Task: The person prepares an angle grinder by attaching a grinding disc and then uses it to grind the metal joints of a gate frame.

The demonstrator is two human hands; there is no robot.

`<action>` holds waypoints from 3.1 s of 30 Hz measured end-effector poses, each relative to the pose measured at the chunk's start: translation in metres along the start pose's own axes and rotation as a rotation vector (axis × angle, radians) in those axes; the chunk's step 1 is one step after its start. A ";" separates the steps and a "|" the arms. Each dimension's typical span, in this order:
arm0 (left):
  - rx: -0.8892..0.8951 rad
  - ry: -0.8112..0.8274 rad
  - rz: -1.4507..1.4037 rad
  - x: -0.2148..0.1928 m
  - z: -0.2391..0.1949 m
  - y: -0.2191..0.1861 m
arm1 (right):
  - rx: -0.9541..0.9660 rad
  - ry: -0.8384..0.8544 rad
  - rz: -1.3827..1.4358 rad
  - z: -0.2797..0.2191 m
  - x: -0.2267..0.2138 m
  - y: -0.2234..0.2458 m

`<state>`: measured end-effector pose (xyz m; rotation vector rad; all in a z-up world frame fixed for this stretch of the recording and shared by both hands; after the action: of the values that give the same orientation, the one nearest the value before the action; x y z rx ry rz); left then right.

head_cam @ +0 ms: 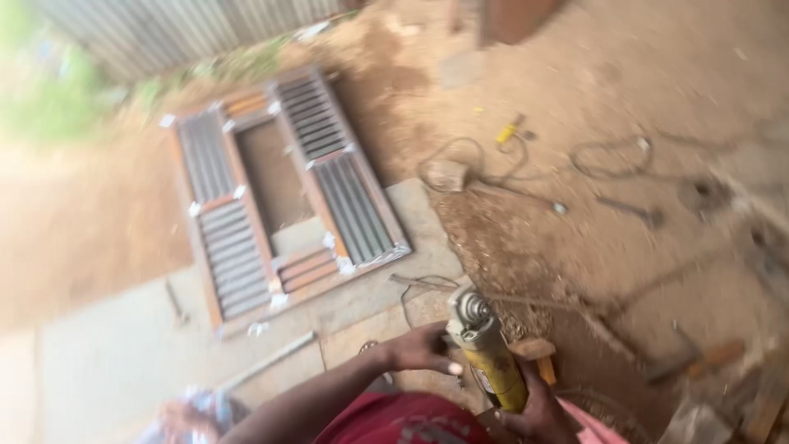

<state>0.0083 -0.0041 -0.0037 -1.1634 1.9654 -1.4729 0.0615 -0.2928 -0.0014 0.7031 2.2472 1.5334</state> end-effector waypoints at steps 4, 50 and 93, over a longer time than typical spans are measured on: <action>0.340 0.023 -0.148 -0.018 -0.043 -0.046 | 0.116 0.275 -0.075 0.052 0.022 0.067; 0.893 -1.028 -0.951 -0.058 -0.039 0.106 | -0.800 1.003 -0.419 0.365 0.114 0.281; 0.976 -1.181 -0.753 -0.037 -0.126 0.007 | 0.108 1.147 0.181 0.349 0.199 0.232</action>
<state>-0.0669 0.0993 0.0290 -1.6747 -0.0297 -1.2143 0.1305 0.1569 0.0878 -0.0396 3.0992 2.2875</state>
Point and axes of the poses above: each hand's wrist, its own z-axis towards the middle knuckle, its own x-axis out of the palm, y = z × x, the point moved 1 cm from there along z, towards the middle knuckle, and after that the axes turned 11 degrees about y, right-handed, at the moved point
